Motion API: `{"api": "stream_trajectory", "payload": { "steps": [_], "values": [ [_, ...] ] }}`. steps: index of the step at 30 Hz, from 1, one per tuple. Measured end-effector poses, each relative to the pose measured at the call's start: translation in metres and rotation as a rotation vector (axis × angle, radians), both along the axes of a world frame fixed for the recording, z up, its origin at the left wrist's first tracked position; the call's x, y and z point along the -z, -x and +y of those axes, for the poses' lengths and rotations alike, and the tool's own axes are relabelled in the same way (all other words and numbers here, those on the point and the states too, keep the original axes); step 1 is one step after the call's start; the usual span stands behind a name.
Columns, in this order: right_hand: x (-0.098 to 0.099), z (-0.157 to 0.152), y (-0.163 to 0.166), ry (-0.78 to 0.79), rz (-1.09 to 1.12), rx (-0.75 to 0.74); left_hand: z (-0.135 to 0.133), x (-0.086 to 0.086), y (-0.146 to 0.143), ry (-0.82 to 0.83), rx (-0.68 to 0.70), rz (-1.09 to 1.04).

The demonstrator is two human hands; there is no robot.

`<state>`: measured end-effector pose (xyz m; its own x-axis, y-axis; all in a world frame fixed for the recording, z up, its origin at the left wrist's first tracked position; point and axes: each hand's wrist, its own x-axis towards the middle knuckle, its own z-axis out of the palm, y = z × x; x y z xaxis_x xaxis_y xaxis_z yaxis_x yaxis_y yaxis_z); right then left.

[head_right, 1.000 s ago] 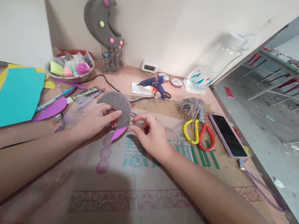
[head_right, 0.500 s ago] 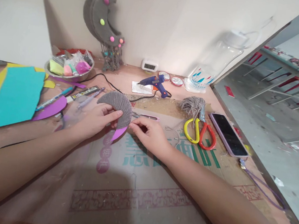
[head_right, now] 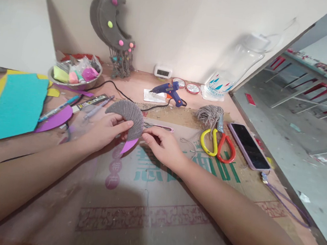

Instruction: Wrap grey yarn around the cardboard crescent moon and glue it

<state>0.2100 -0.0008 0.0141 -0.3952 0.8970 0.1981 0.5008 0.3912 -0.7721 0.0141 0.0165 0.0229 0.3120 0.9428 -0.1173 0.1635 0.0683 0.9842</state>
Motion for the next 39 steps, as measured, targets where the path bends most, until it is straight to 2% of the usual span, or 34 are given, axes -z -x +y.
{"api": "stream_trajectory", "payload": {
  "steps": [6, 18, 26, 33, 36, 39],
  "values": [
    [0.0053, 0.0006, -0.0005, -0.025, -0.083, -0.024, -0.0010, -0.0037, -0.0026, 0.003, -0.017, 0.031],
    [0.0065, 0.0008, 0.0000, -0.042, -0.069, -0.024, -0.0003, 0.0008, -0.0017, 0.039, 0.000, -0.016],
    [0.0062, 0.0037, -0.0005, -0.019, -0.041, -0.043, -0.0007, -0.0034, -0.0022, 0.065, -0.016, -0.058],
    [0.0079, -0.0005, -0.0069, 0.016, 0.236, 0.024, 0.0003, -0.0011, -0.0028, 0.116, -0.068, -0.221],
    [0.0057, -0.0012, -0.0082, -0.039, 0.423, 0.105, 0.0006, -0.0004, -0.0030, 0.116, -0.086, -0.216],
    [0.0040, 0.0011, -0.0071, -0.058, 0.490, 0.196, 0.0008, 0.0006, -0.0028, 0.104, -0.080, -0.206]
  ]
}}
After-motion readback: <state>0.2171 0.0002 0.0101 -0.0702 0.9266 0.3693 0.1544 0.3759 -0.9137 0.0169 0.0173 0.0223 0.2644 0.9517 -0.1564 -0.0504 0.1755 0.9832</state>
